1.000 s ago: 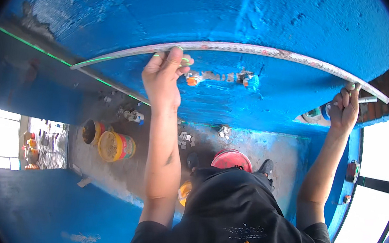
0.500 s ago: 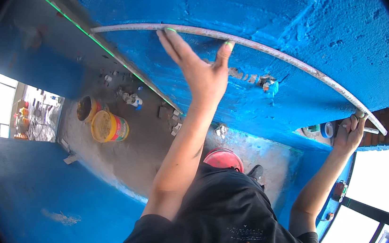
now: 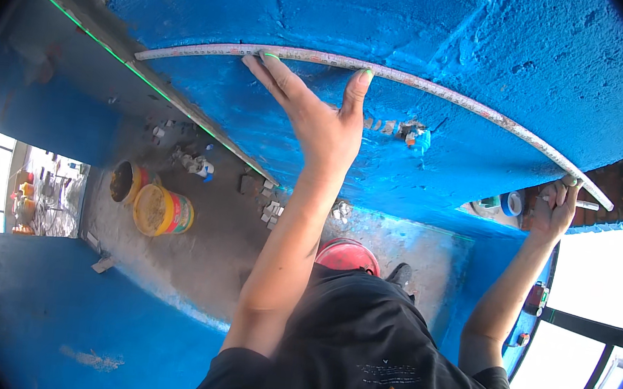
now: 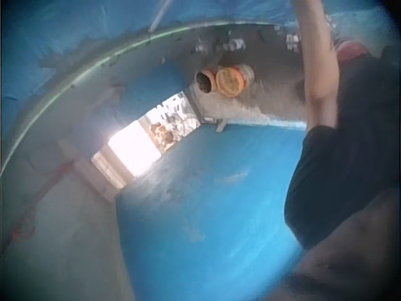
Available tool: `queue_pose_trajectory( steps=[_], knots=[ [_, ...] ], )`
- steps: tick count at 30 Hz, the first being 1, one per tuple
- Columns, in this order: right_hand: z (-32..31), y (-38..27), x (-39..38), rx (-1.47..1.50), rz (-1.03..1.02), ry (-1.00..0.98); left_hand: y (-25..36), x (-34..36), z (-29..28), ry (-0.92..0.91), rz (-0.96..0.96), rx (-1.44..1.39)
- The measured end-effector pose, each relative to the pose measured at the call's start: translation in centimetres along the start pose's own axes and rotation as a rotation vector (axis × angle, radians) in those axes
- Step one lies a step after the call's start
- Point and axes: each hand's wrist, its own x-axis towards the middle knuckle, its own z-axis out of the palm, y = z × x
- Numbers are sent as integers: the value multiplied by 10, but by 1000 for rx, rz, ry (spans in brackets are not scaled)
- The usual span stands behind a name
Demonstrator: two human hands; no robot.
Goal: The person uses a tape measure and a pen to measure and mark locations on a blue wall and a ceramic tile.
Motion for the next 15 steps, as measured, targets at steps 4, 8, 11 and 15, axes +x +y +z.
queue_pose_trajectory(
  steps=[4, 8, 11, 15],
  knots=[
    [-2, -9, -3, -59, 16, -132, -1, -3, 6, 20, 39, 2],
    [39, 15, -12, -163, -95, 298, -8, -5, 2, -8, 66, 60],
    [42, 11, -18, -158, -41, 193, -5, -1, 1, -26, 70, 88],
    [36, 8, -13, -154, -82, 160, -1, 0, 6, -45, 8, 102]
  ],
)
